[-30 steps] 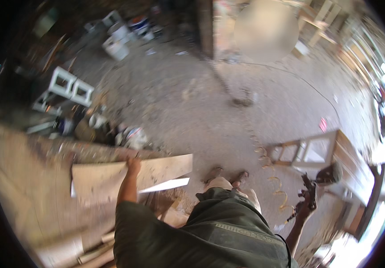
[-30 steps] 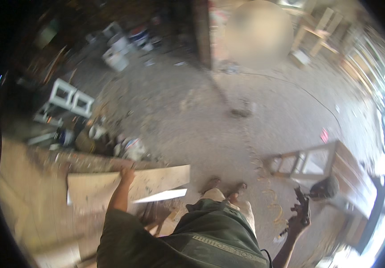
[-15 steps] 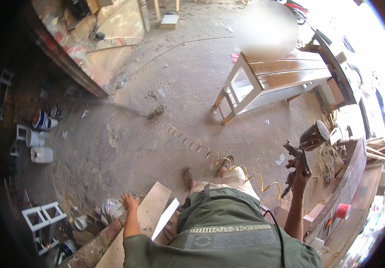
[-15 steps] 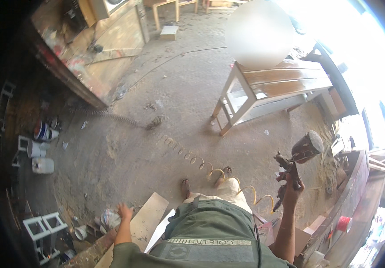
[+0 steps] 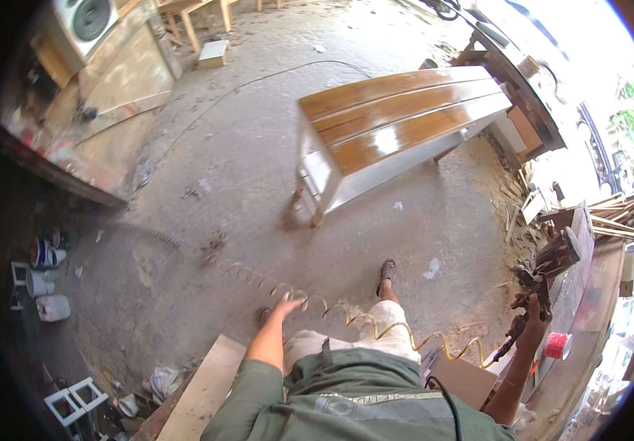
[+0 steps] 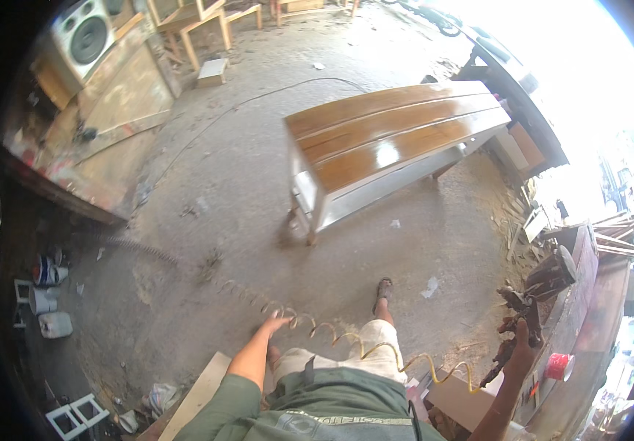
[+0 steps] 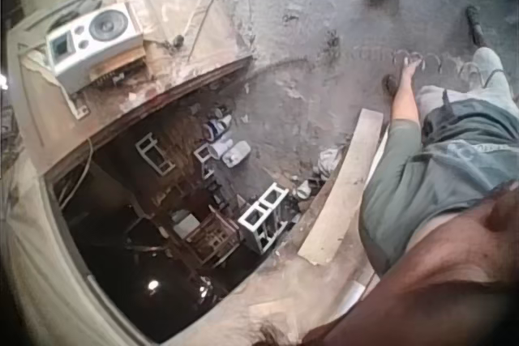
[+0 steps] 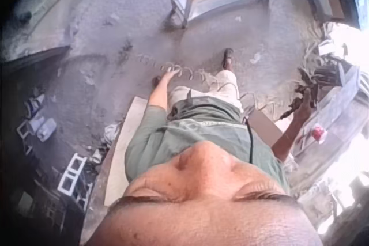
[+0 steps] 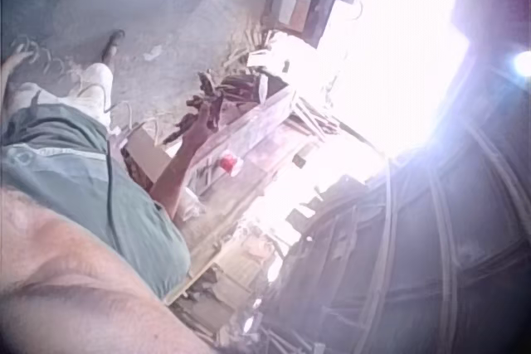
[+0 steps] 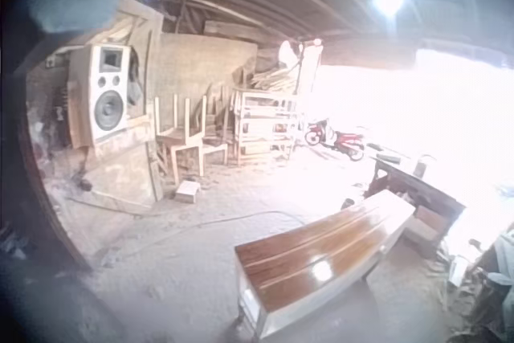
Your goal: The person paints a wooden bench and a small wooden shelf using a spray gun, then refills the spray gun's reservoir with liquid from a large plastic container.
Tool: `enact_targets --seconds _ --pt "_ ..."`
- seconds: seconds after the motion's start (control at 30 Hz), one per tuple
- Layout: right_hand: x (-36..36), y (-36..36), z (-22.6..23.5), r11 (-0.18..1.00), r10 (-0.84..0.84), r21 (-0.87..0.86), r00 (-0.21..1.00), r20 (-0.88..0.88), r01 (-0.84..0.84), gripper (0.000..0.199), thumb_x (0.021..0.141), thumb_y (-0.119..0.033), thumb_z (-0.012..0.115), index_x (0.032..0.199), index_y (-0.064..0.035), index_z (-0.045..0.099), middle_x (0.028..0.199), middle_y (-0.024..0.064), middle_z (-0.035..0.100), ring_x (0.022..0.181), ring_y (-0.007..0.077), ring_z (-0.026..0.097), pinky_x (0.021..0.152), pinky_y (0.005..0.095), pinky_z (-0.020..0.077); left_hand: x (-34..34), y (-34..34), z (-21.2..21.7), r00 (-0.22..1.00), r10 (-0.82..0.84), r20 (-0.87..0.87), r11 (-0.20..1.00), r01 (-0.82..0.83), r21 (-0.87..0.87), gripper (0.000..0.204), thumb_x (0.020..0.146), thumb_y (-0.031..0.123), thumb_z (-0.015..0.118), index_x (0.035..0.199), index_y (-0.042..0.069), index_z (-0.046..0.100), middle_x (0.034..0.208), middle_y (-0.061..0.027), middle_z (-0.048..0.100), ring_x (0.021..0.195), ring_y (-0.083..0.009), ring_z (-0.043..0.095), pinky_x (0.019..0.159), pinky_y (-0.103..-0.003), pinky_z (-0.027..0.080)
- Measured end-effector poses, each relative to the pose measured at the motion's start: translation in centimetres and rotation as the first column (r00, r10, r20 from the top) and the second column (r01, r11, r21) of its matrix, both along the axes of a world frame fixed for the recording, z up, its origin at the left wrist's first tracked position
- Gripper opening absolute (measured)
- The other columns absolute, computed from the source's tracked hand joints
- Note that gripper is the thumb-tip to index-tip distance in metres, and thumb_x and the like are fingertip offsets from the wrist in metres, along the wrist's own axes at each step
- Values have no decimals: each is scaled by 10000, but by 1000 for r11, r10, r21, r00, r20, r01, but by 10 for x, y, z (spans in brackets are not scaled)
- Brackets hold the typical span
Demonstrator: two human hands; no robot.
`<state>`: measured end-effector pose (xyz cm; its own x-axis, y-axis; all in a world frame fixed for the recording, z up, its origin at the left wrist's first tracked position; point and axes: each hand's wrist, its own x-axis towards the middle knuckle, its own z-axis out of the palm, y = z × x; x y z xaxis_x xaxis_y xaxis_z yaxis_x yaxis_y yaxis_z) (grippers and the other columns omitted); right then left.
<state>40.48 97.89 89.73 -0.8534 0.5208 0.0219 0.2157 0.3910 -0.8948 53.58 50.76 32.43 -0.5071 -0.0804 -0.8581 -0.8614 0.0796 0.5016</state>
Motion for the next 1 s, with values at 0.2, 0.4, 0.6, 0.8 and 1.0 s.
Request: enact_targets --seconds 0.2,0.4,0.6,0.8,1.0 --pt "-190 103 -111 987 143 -85 984 108 -134 190 950 -143 670 1086 -10 671 849 83 725 561 95 619 392 214 403 -44 167 -47 990 -139 -5 964 134 -231 561 906 465 667 1170 -31 671 1204 -236 668 1140 -385 626 970 -454 469" --pt "-363 102 -307 969 232 -134 955 186 -210 167 968 -224 679 948 -62 714 759 6 693 432 25 449 390 217 338 -123 317 3 945 -326 22 824 295 -483 560 897 503 649 1031 -38 702 1119 -226 686 1094 -414 623 966 -458 463" --pt "-455 29 -440 861 453 -302 887 92 -409 182 951 -253 712 953 -71 716 767 1 691 607 34 585 442 203 384 -111 440 -21 885 -457 -85 832 392 -393 438 855 449 706 1078 72 705 1289 -146 623 1264 -342 522 1058 -492 384" --pt "-427 -28 -480 719 652 -357 756 49 -597 225 955 -268 717 970 -44 728 720 33 702 451 36 501 382 218 349 -109 491 -44 870 -475 135 815 493 -305 479 819 425 731 1176 111 676 1323 -75 585 1306 -305 466 1068 -678 297" --pt "-415 -59 -499 537 788 -483 615 -5 -692 324 921 -164 742 1191 6 681 828 73 689 743 115 566 717 298 492 -132 504 -56 881 -440 176 739 466 -486 574 734 419 808 1156 52 676 1207 -152 622 1184 -363 540 1006 -545 402"
